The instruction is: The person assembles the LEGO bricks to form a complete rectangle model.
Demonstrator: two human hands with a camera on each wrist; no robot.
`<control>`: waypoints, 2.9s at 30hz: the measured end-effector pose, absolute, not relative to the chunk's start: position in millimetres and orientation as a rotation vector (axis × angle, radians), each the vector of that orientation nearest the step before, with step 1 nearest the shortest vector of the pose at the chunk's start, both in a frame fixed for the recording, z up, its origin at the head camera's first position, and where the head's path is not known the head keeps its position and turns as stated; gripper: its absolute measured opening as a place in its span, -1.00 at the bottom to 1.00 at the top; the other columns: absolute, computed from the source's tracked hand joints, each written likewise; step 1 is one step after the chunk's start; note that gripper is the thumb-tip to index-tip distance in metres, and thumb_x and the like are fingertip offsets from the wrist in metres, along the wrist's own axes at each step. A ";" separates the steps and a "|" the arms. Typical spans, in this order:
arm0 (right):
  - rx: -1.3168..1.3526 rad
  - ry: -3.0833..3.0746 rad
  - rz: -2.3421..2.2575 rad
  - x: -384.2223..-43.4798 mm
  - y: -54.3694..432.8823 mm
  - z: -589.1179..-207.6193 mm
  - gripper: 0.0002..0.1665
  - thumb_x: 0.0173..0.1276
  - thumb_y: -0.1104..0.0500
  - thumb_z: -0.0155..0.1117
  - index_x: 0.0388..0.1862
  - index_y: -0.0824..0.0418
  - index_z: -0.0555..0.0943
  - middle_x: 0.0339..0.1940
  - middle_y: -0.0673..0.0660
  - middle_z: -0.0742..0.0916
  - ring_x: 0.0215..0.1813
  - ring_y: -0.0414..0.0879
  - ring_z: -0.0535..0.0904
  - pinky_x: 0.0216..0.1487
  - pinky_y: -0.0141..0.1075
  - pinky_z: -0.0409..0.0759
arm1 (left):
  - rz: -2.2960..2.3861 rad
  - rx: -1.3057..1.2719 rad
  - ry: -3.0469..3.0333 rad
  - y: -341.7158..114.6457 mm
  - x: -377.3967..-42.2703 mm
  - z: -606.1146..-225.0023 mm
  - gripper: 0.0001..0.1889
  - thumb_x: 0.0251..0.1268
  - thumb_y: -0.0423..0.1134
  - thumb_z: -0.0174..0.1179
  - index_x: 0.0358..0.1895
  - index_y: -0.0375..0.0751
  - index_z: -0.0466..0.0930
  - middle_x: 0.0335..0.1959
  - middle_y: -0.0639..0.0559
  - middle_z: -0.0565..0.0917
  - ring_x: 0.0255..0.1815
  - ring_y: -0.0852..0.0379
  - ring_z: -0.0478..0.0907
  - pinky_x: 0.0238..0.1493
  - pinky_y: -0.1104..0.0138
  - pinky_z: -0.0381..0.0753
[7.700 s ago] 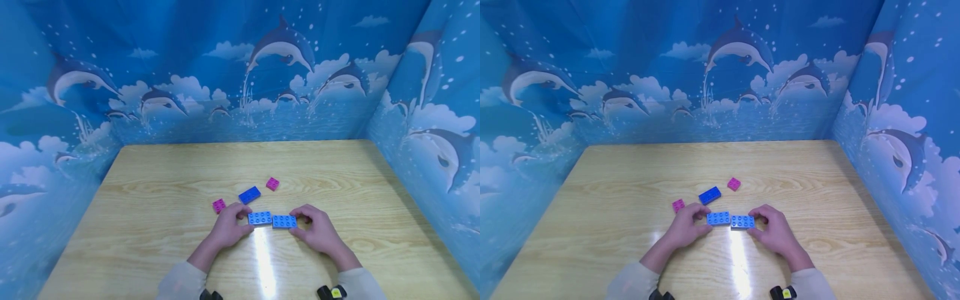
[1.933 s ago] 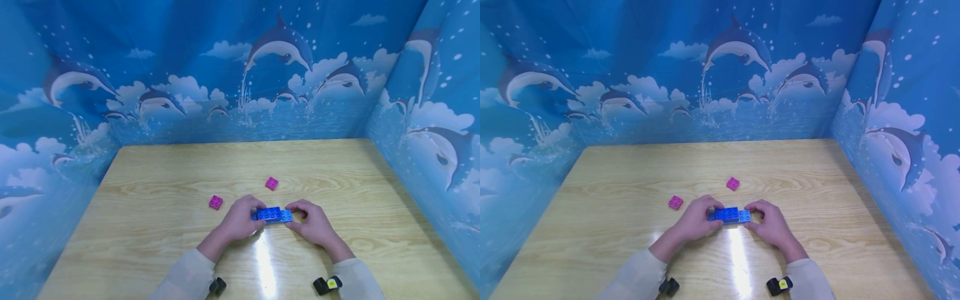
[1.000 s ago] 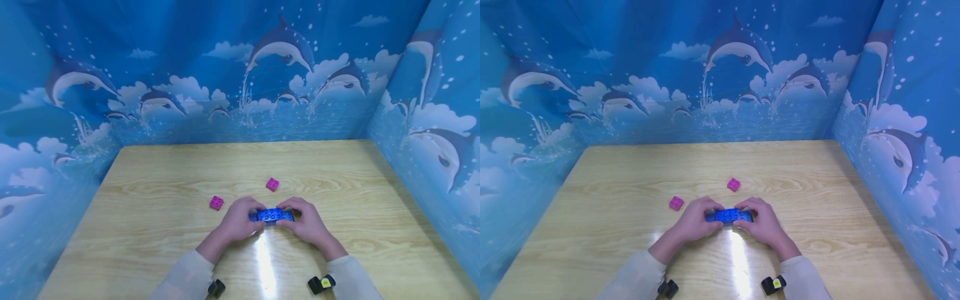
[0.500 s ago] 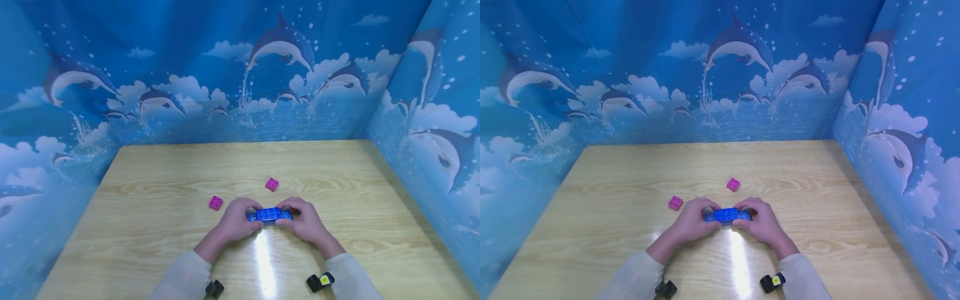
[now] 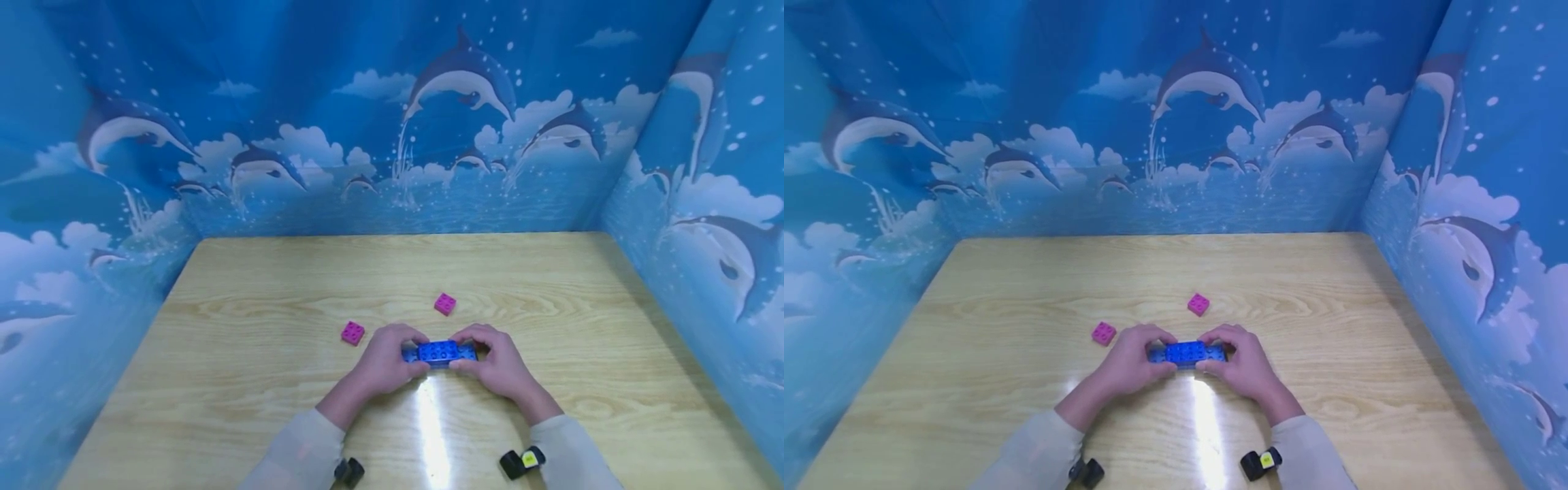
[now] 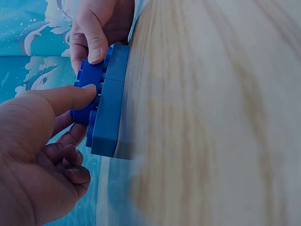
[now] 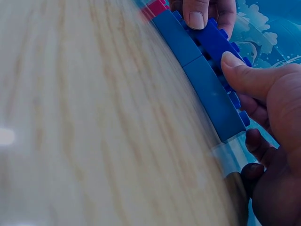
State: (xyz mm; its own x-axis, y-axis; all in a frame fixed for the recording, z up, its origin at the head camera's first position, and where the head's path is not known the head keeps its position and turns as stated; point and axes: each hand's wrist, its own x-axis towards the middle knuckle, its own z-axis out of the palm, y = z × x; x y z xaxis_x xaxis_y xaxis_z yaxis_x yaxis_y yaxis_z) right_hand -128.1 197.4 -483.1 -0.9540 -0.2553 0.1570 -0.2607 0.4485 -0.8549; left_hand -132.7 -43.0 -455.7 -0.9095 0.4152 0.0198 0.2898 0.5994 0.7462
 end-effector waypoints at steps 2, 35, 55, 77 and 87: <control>0.474 -2.673 1.580 -128.5 197.8 -483.1 -0.60 0.02 0.14 0.65 -0.12 0.00 0.74 -0.12 -0.11 0.73 0.00 -0.07 0.57 0.06 -0.11 0.52 | 1.211 0.597 2.662 -43.0 -132.9 -455.2 -0.61 0.02 -0.20 0.53 -0.02 -0.10 0.71 -0.06 0.13 0.68 0.04 0.08 0.56 0.20 0.10 0.44; 0.508 -2.687 1.544 -128.7 197.7 -482.9 -0.62 0.06 0.13 0.64 -0.12 -0.02 0.72 -0.14 -0.14 0.72 -0.10 -0.10 0.59 -0.07 -0.21 0.55 | 1.229 0.688 2.671 -44.0 -134.8 -460.8 -0.61 0.05 -0.22 0.52 -0.01 -0.13 0.70 -0.16 0.16 0.64 -0.14 0.22 0.53 -0.05 0.31 0.54; 0.557 -2.659 1.535 -128.7 193.8 -483.9 -0.63 0.07 0.17 0.63 -0.13 0.07 0.71 -0.19 -0.08 0.70 -0.19 -0.09 0.56 -0.18 -0.28 0.53 | 1.281 0.618 2.722 -41.2 -132.9 -468.7 -0.60 -0.03 -0.21 0.56 -0.05 -0.13 0.73 -0.11 0.09 0.71 -0.01 0.09 0.60 0.13 0.19 0.51; 0.540 -2.695 1.519 -128.3 192.3 -487.7 -0.58 0.04 0.19 0.65 -0.11 0.01 0.69 -0.28 -0.07 0.66 -0.30 -0.07 0.47 -0.29 -0.29 0.46 | 1.414 0.475 2.674 -56.6 -127.2 -481.4 -0.58 -0.12 -0.33 0.55 -0.08 -0.16 0.71 -0.28 0.18 0.60 -0.25 0.19 0.52 -0.16 0.29 0.57; 0.539 -2.679 1.545 -127.4 194.9 -485.9 -0.47 -0.02 0.09 0.69 -0.02 0.04 0.71 -0.22 -0.09 0.68 -0.28 -0.05 0.47 -0.28 -0.29 0.46 | 1.433 0.508 2.688 -61.6 -127.7 -486.2 -0.58 -0.16 -0.38 0.55 -0.10 -0.21 0.72 -0.41 0.17 0.52 -0.38 0.20 0.45 -0.37 0.36 0.52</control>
State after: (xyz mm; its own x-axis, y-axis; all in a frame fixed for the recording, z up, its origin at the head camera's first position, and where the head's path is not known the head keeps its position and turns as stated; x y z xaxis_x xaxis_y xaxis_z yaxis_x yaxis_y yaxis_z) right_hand -127.4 194.9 -485.9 -0.9410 -0.2920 0.1708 -0.2941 0.4564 -0.8398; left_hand -127.7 -61.6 -486.2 -0.9445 0.3109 0.1059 0.2612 0.5158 0.8159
